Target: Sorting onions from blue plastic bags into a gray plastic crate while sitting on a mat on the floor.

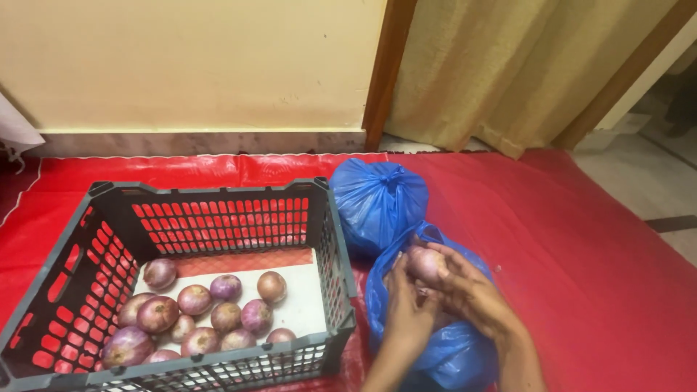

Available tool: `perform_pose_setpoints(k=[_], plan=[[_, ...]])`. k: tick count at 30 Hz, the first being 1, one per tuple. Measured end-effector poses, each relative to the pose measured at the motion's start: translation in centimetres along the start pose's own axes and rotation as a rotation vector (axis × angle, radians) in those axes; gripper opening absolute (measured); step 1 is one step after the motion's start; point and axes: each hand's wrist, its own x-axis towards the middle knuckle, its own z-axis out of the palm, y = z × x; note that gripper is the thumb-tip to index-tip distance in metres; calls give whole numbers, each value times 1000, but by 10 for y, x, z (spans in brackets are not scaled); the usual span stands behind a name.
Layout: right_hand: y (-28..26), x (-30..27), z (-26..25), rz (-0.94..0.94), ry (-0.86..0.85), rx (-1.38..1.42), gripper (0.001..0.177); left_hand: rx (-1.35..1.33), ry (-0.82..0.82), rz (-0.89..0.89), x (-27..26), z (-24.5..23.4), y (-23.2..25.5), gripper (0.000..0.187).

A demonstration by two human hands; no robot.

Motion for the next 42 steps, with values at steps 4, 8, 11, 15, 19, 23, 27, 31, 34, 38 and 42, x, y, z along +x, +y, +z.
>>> perform_pose_setpoints(k=[4, 8, 11, 15, 19, 23, 27, 31, 34, 38, 42], plan=[[-8, -11, 5, 17, 16, 62, 56, 183, -6, -72, 14, 13, 14, 84], [25, 10, -38, -34, 21, 49, 49, -491, -30, -314, 20, 17, 2, 73], [19, 11, -34, -61, 165, 31, 46, -856, 0, -395, 22, 12, -5, 60], [64, 40, -88, -109, 405, -101, 43, -1115, 80, -488, 24, 3, -10, 31], [85, 54, -102, -115, 330, -218, 35, -992, 163, -511, 24, -2, -39, 19], [76, 57, -81, -208, 302, -639, 34, -857, 204, -618, 22, -9, -42, 16], [45, 59, -43, -158, 376, -966, 30, -954, 194, -737, 23, -6, -38, 31], [66, 89, -52, -293, 364, -981, 46, -1044, 244, -734, 22, -3, -32, 31], [92, 113, -70, -552, 265, -1168, 42, -1088, 262, -713, 19, -4, -25, 36], [102, 123, -68, -441, 245, -1342, 44, -1089, 219, -667, 14, -7, -20, 51], [115, 140, -71, -319, 311, -1607, 49, -1027, 203, -672, 12, -8, -15, 47]])
